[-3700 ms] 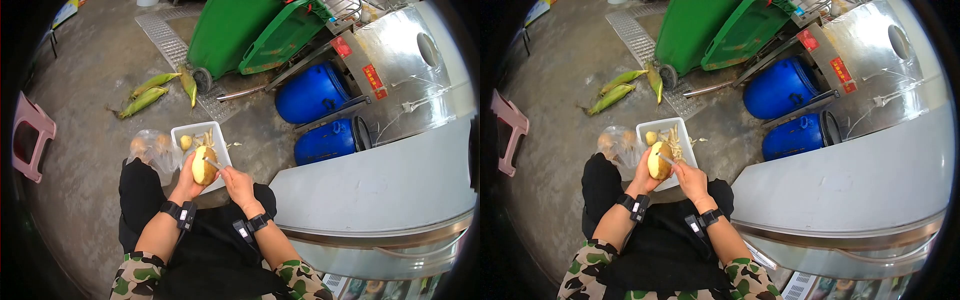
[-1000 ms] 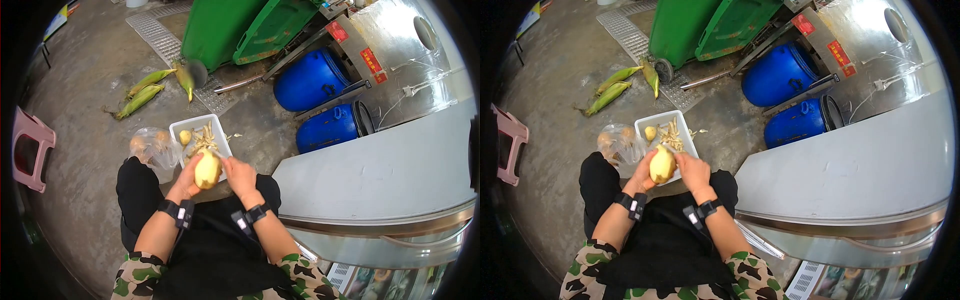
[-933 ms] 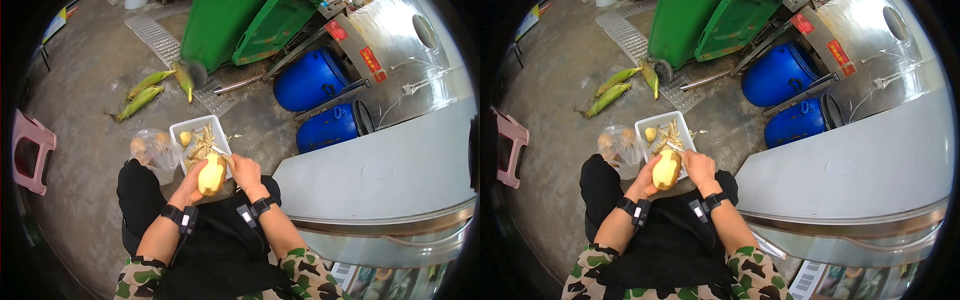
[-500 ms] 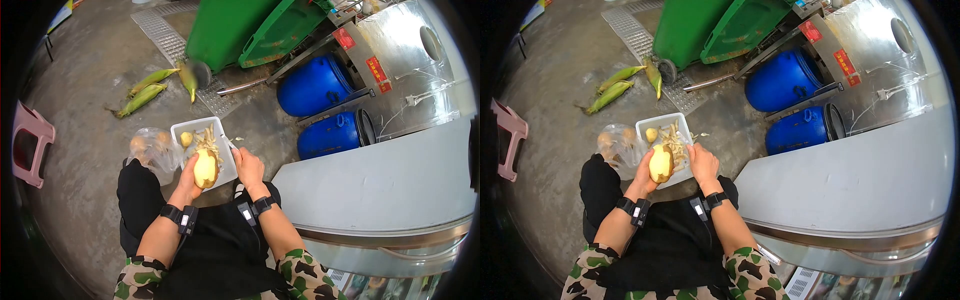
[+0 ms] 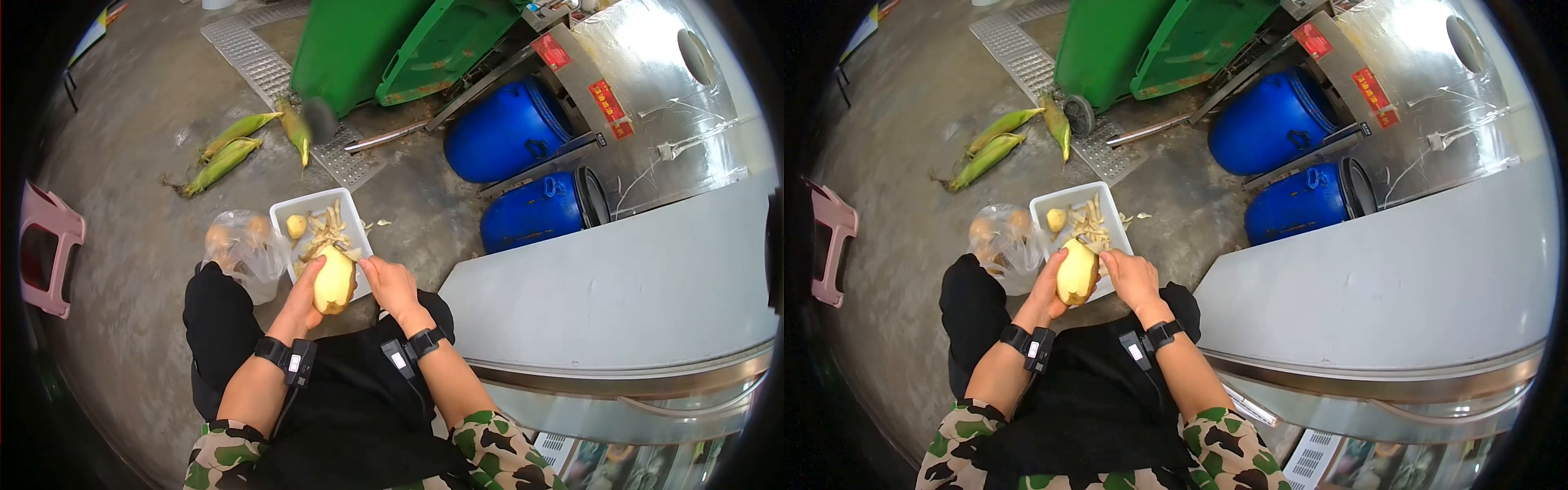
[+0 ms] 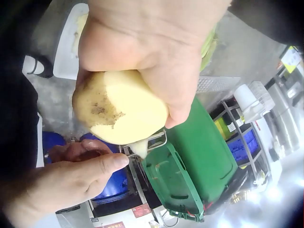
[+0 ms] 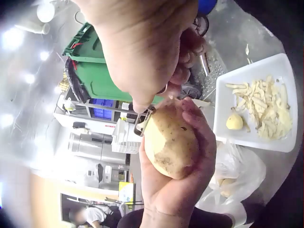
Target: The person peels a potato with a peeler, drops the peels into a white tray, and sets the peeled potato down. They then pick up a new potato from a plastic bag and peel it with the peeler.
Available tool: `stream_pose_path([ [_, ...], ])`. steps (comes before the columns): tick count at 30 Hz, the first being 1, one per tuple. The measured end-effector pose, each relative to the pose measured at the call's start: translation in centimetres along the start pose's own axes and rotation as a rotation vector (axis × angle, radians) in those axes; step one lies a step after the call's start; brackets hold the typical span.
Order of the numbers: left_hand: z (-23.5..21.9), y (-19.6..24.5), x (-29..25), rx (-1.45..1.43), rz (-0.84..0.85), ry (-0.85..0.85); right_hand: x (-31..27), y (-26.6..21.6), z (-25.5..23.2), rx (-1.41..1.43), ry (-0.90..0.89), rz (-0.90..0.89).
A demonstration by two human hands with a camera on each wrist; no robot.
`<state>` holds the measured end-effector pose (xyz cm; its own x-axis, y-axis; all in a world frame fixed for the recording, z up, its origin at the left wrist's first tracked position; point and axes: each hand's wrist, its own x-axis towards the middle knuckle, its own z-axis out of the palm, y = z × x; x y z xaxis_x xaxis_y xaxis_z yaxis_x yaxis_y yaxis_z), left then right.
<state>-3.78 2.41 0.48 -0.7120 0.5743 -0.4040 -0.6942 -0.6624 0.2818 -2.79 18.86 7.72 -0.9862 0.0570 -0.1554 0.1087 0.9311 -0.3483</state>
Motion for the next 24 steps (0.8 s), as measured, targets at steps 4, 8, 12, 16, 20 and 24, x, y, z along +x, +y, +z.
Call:
stream_pose_path([
  [4,-0.9,0.3,0.0,-0.014,0.017,0.003,0.9,-0.5,0.4,-0.011,-0.029,0.002],
  [8,-1.5,0.7,-0.3,0.056,0.020,-0.035,1.9,-0.2,0.9,-0.081,-0.056,0.029],
  [12,0.5,1.7,-3.0,0.177,0.055,-0.198,2.2,2.4,2.6,0.041,-0.041,0.132],
  [16,-0.5,1.8,-3.5,0.017,0.052,-0.133,1.5,3.4,3.5,0.139,-0.079,0.148],
  [20,-1.3,1.3,-3.3,-0.014,0.096,-0.023,0.4,2.7,2.7,0.114,0.162,0.022],
  [24,-0.1,1.2,-3.6,0.161,0.099,-0.023,0.0,3.6,2.8,0.189,0.292,-0.076],
])
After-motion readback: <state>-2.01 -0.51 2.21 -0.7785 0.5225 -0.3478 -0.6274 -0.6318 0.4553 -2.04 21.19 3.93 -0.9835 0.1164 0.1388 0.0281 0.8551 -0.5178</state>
